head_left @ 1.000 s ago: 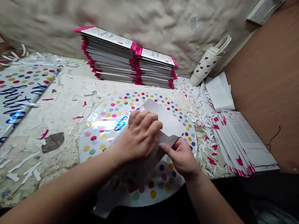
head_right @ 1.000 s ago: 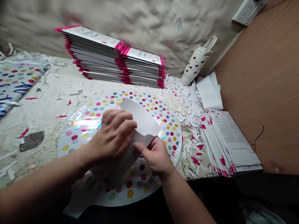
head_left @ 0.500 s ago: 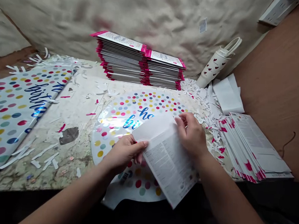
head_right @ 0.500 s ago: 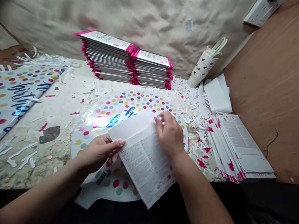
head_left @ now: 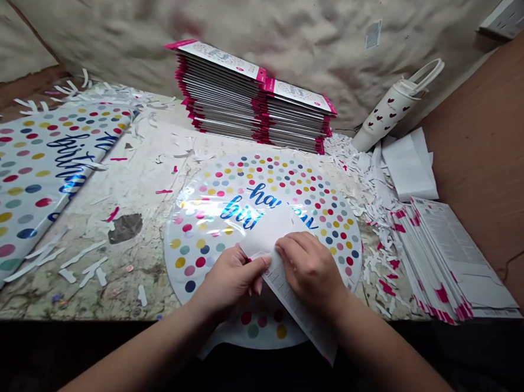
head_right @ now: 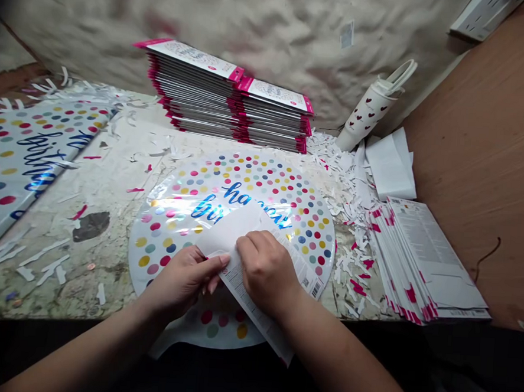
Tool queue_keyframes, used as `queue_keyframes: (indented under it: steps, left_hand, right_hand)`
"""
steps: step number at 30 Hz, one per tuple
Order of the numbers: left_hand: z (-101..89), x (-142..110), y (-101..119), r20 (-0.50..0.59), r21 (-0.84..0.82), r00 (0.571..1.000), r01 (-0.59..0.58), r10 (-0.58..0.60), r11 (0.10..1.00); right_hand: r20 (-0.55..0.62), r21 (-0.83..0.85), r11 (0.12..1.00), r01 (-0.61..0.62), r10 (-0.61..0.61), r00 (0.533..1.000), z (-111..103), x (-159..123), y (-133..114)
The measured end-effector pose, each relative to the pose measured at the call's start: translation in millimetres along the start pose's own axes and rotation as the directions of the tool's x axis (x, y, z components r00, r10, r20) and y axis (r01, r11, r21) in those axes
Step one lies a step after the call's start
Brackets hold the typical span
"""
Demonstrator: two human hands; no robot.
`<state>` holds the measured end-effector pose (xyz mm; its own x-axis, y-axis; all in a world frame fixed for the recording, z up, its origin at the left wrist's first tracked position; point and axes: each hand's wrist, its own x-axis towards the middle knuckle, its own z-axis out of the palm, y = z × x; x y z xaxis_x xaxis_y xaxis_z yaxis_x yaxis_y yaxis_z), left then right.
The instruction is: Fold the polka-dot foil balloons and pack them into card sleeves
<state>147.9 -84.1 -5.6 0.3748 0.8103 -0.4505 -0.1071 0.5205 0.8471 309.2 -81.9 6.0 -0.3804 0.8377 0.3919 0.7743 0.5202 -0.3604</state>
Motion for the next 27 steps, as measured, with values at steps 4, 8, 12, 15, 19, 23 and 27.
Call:
queue_keyframes:
  steps: [4, 8, 12, 15, 19, 23, 27]
  left_hand:
    - [-1.5, -2.4, 2.9, 0.002, -0.005, 1.0, 0.017, -0.017, 1.0]
    - [0.4, -3.8, 9.9, -0.037, 0.079, 0.999, 0.02, -0.017, 0.997]
    - [2.5, -2.7, 10.3, -0.037, 0.164, 0.999, -0.016, 0.022, 0.986]
    - [-3.6, -2.3, 7.6, -0.048, 0.178, 0.999, -0.008, 0.017, 0.984]
    - [-18.2, -4.0, 7.1, -0.143, 0.092, 0.989, -0.021, 0.034, 0.996]
    - [-14.9, -5.4, 8.9, -0.188, 0.023, 0.98, -0.061, 0.065, 0.998]
    - [-0.3, -9.7, 11.8, -0.1, 0.127, 0.99, -0.081, 0.094, 0.989]
  right_hand:
    - [0.005, 0.175, 0.982, -0.068, 0.068, 0.998, -5.5, 0.6, 9.0]
    - [0.064, 0.053, 0.998, 0.042, -0.045, 0.997, -10.1, 0.5, -0.1]
    - [0.127, -0.215, 0.965, 0.148, -0.123, 0.984, -3.2, 2.4, -13.7]
    - [0.095, -0.366, 0.93, 0.036, -0.001, 0.996, -13.1, -0.5, 6.5]
    - [-0.181, -0.549, 0.715, -0.433, 0.404, 0.897, -52.2, -16.9, 48.6]
    - [0.043, -0.242, 0.942, -0.232, 0.249, 0.967, -52.8, -21.5, 23.1]
    - [-0.07, -0.092, 0.996, -0.021, 0.015, 0.997, -14.4, 2.0, -16.0]
